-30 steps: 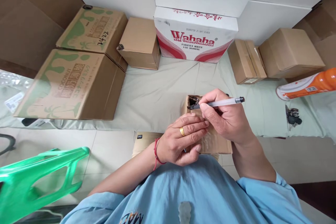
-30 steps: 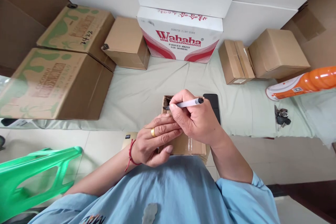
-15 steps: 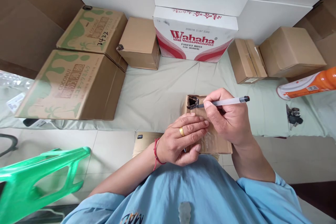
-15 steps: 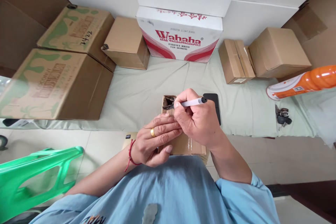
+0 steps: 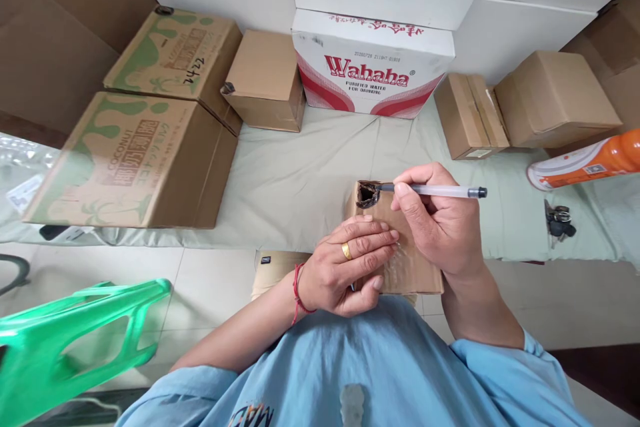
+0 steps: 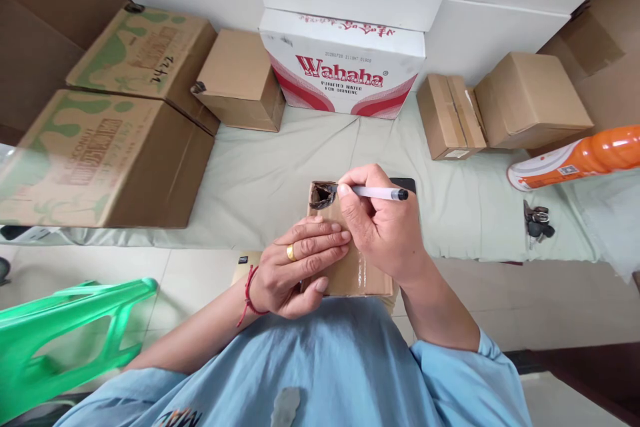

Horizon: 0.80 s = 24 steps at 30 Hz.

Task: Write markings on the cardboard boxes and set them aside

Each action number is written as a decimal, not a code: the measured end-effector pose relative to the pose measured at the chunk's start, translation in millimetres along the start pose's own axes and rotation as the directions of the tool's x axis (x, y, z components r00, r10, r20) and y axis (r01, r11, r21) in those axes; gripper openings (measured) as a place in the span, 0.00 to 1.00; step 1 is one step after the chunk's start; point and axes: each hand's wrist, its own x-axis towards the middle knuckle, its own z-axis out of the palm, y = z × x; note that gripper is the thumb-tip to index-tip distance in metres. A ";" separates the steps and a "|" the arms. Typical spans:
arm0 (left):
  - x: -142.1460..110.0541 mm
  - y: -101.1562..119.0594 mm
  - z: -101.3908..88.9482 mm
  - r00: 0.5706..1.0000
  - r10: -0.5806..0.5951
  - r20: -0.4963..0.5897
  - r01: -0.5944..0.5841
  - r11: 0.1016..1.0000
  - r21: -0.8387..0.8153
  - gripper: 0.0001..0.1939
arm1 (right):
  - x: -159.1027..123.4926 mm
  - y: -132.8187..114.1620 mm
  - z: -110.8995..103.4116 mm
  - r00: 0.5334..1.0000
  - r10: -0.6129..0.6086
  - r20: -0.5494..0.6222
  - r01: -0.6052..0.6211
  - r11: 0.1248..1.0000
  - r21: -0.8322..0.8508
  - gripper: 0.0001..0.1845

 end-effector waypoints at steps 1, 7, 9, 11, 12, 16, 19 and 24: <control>0.3 -0.1 0.2 1.000 0.001 -0.002 -0.001 1.000 0.002 0.21 | 0.7 0.0 0.0 1.000 0.001 0.016 -0.001 1.000 0.001 0.09; 1.4 -0.3 0.3 1.000 0.006 -0.010 -0.006 1.000 0.014 0.21 | 3.1 -0.5 1.4 0.999 0.005 0.049 -0.004 1.000 -0.020 0.09; 1.2 -0.2 0.2 1.000 0.007 -0.013 -0.007 1.000 0.016 0.21 | 2.9 -1.1 1.7 1.000 0.011 0.024 -0.010 1.000 -0.028 0.09; 0.9 0.0 0.2 1.000 0.006 -0.016 -0.006 1.000 0.017 0.21 | 2.5 -2.0 1.8 1.000 0.014 -0.002 -0.014 0.999 -0.040 0.09; 0.8 0.0 0.3 1.000 0.006 -0.016 -0.006 1.000 0.017 0.21 | 2.4 -2.5 1.7 1.000 0.012 -0.012 -0.012 0.999 -0.046 0.08; 1.3 -0.3 1.3 1.000 0.011 -0.014 -0.011 1.000 0.018 0.21 | 0.7 -3.9 1.2 0.999 -0.002 -0.041 0.000 0.999 -0.047 0.07; 1.3 0.0 1.1 1.000 0.013 -0.012 -0.012 1.000 0.022 0.22 | -2.9 -2.7 0.9 0.998 -0.018 -0.053 0.017 1.000 -0.025 0.06; -15.2 3.4 -4.2 0.999 -0.012 0.037 0.008 0.994 0.106 0.32 | -8.3 4.0 3.1 0.991 -0.048 -0.123 0.064 0.990 0.125 0.06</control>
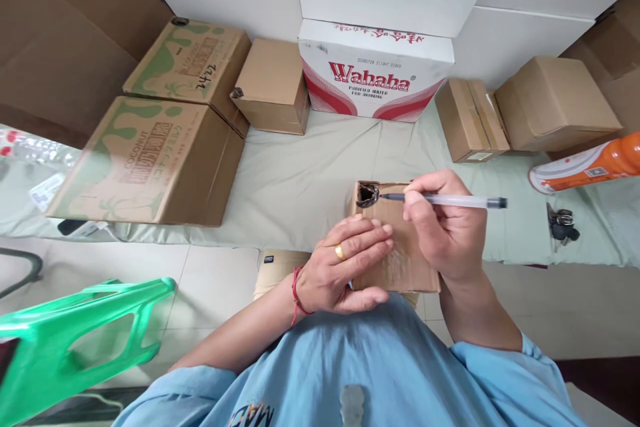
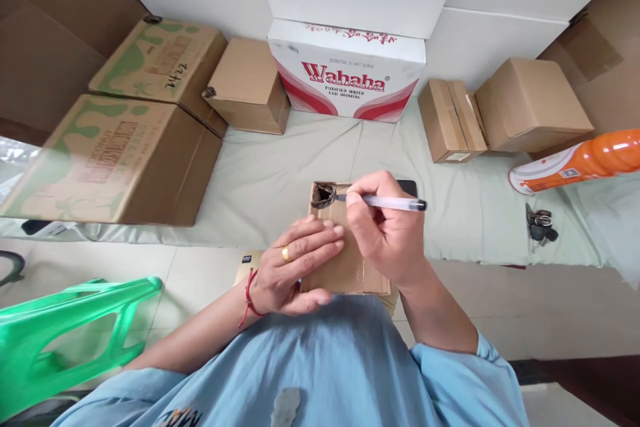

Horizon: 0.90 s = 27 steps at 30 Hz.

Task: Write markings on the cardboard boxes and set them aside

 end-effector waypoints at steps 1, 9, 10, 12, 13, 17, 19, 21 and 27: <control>-7.3 0.3 -1.0 1.000 -0.024 -0.011 0.024 0.999 0.025 0.38 | -0.4 2.3 0.7 0.997 -0.002 -0.072 0.006 0.999 0.050 0.07; -57.2 -2.5 2.1 0.785 -0.537 0.311 0.599 0.785 -0.156 0.59 | -15.6 27.9 8.2 0.890 0.053 -0.454 0.047 0.977 0.206 0.10; -57.8 -2.8 4.0 0.770 -0.550 0.324 0.616 0.772 -0.154 0.59 | -21.2 30.6 8.3 0.874 0.059 -0.483 0.038 0.981 0.190 0.11; -56.5 -3.3 7.4 0.748 -0.585 0.313 0.645 0.752 -0.136 0.58 | -34.0 35.3 6.2 0.838 0.062 -0.543 0.017 0.990 0.139 0.13; -55.2 -3.6 8.6 0.732 -0.609 0.305 0.666 0.734 -0.133 0.56 | -40.8 37.4 3.9 0.823 0.057 -0.565 0.005 0.994 0.109 0.12; -51.1 -4.7 9.4 0.595 -0.729 0.338 0.804 0.538 -0.255 0.44 | -66.2 43.2 -13.5 0.822 0.098 -0.561 -0.043 0.993 0.110 0.13; -50.2 -4.4 9.1 0.492 -0.760 0.425 0.859 0.346 -0.377 0.42 | -75.0 44.0 -24.0 0.859 0.184 -0.478 -0.107 0.977 0.183 0.18; -48.4 -3.3 9.2 0.427 -0.756 0.495 0.857 0.165 -0.488 0.40 | -78.8 43.3 -32.4 0.909 0.274 -0.315 -0.222 0.956 0.192 0.22; -21.6 -1.2 0.4 0.519 -0.697 0.495 0.716 0.039 -0.697 0.42 | -58.3 43.2 -33.0 0.970 0.238 -0.051 -0.232 0.966 0.113 0.18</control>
